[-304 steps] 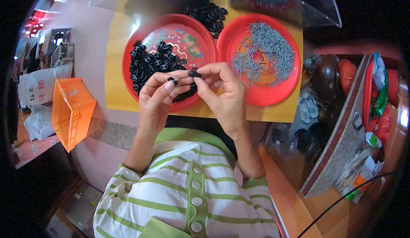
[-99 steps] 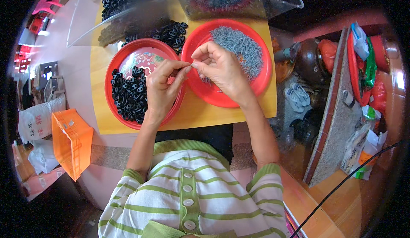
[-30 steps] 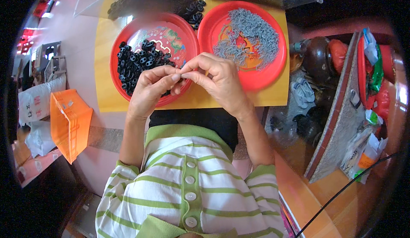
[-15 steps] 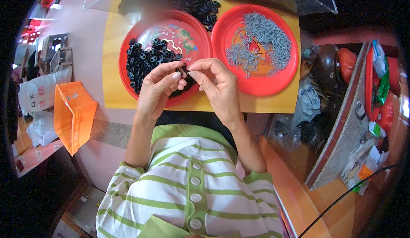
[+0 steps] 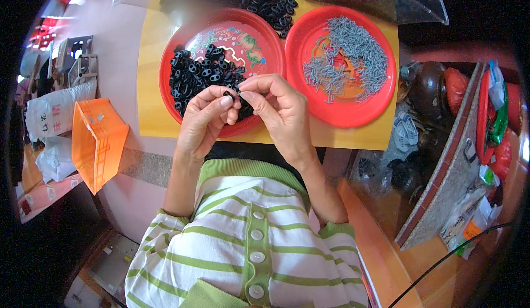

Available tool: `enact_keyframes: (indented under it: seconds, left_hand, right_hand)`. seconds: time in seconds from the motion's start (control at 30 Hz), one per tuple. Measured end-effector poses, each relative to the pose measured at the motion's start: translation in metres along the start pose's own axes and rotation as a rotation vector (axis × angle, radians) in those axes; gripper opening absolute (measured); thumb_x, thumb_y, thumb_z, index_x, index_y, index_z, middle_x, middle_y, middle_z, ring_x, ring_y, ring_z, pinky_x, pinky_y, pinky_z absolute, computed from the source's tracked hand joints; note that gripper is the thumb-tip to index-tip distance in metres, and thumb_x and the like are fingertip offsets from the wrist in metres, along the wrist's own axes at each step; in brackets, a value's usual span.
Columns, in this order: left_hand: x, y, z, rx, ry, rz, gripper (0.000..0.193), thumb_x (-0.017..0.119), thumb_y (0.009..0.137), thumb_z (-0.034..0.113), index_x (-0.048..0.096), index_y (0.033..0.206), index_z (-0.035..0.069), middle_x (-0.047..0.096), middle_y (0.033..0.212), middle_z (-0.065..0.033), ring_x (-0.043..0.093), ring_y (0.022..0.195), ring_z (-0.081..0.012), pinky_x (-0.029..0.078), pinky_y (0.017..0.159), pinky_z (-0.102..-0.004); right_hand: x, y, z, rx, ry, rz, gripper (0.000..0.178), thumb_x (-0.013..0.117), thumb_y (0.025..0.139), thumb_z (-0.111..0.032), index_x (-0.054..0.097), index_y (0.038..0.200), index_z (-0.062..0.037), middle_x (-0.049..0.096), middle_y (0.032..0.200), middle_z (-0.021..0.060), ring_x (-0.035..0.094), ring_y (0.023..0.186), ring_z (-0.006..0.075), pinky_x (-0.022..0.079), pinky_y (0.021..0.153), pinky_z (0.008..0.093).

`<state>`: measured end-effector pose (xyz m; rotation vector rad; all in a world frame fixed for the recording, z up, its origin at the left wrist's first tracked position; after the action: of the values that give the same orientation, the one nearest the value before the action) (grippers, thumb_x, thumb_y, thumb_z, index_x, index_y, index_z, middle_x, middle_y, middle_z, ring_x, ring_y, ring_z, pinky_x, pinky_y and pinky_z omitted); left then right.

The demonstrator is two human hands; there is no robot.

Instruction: The person repeatedly picks small black plastic rings from a red tray and screws them onto silver screws taken from a second red tray. They handle the items one at a time, twisting the rings onto the screws and placing the assembled units back into the tray. The process is continuous and repetitive throughout the clip.

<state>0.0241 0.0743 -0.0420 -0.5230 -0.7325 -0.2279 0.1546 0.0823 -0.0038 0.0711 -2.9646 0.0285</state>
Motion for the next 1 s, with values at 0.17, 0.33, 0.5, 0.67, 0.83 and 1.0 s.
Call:
enact_keyframes:
  seconds: [0.17, 0.33, 0.5, 0.67, 0.83, 1.0]
  left_hand:
    - [0.002, -0.002, 0.002, 0.039, 0.102, 0.038, 0.016, 0.058, 0.09, 0.006, 0.062, 0.103, -0.002, 0.066, 0.088, -0.0092, 0.062, 0.074, -0.0112, 0.051, 0.068, -0.0228]
    - [0.007, -0.003, 0.007, 0.062, 0.113, 0.014, 0.017, 0.056, 0.091, 0.007, 0.062, 0.104, -0.002, 0.065, 0.087, -0.0084, 0.061, 0.074, -0.0109, 0.05, 0.068, -0.0227]
    - [0.007, -0.005, 0.008, 0.053, 0.136, 0.028, 0.016, 0.057, 0.091, 0.007, 0.062, 0.103, -0.002, 0.065, 0.087, -0.0069, 0.06, 0.073, -0.0103, 0.05, 0.068, -0.0229]
    - [0.01, -0.006, 0.011, 0.084, 0.191, 0.046, 0.016, 0.058, 0.09, 0.007, 0.062, 0.102, -0.002, 0.065, 0.085, -0.0066, 0.059, 0.072, -0.0099, 0.05, 0.067, -0.0228]
    - [0.006, -0.002, 0.002, 0.075, 0.223, 0.047, 0.016, 0.058, 0.089, 0.006, 0.063, 0.102, -0.002, 0.066, 0.087, -0.0092, 0.059, 0.07, -0.0101, 0.049, 0.063, -0.0226]
    - [0.002, -0.005, -0.008, 0.047, 0.212, 0.06, 0.014, 0.058, 0.09, 0.007, 0.062, 0.1, -0.002, 0.066, 0.087, -0.0077, 0.059, 0.07, -0.0094, 0.049, 0.065, -0.0224]
  right_hand:
    - [0.001, 0.001, -0.003, -0.01, -0.032, 0.004, 0.01, 0.06, 0.088, -0.004, 0.061, 0.097, -0.0009, 0.064, 0.087, 0.0027, 0.057, 0.071, 0.0069, 0.047, 0.062, 0.0203]
    - [0.003, 0.002, -0.009, -0.009, -0.08, -0.014, 0.009, 0.059, 0.088, -0.004, 0.061, 0.096, -0.0001, 0.064, 0.085, 0.0041, 0.059, 0.07, 0.0078, 0.049, 0.061, 0.0218]
    - [0.004, 0.001, -0.009, 0.025, -0.083, -0.026, 0.008, 0.059, 0.088, -0.003, 0.061, 0.095, 0.0001, 0.064, 0.085, 0.005, 0.061, 0.072, 0.0089, 0.05, 0.062, 0.0228]
    - [0.004, -0.001, -0.015, -0.05, -0.222, -0.01, 0.007, 0.06, 0.086, -0.001, 0.06, 0.093, 0.001, 0.064, 0.083, 0.0072, 0.062, 0.071, 0.0106, 0.051, 0.062, 0.0232]
    - [0.0, -0.006, -0.008, -0.064, -0.268, -0.004, 0.007, 0.061, 0.085, 0.0, 0.06, 0.092, 0.0018, 0.064, 0.083, 0.0077, 0.063, 0.073, 0.0113, 0.052, 0.063, 0.0236]
    - [-0.002, -0.011, 0.006, 0.072, -0.098, 0.039, 0.006, 0.06, 0.087, -0.001, 0.06, 0.093, 0.0014, 0.064, 0.085, 0.0062, 0.062, 0.073, 0.01, 0.052, 0.064, 0.0232]
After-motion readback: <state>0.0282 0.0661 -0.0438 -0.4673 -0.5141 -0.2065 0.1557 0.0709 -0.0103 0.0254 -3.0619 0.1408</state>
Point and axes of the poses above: each hand's wrist, its own y-axis towards the middle knuckle, its own x-axis out of the palm, z = x × y, the point moved 9 cm from there along y, towards the middle knuckle
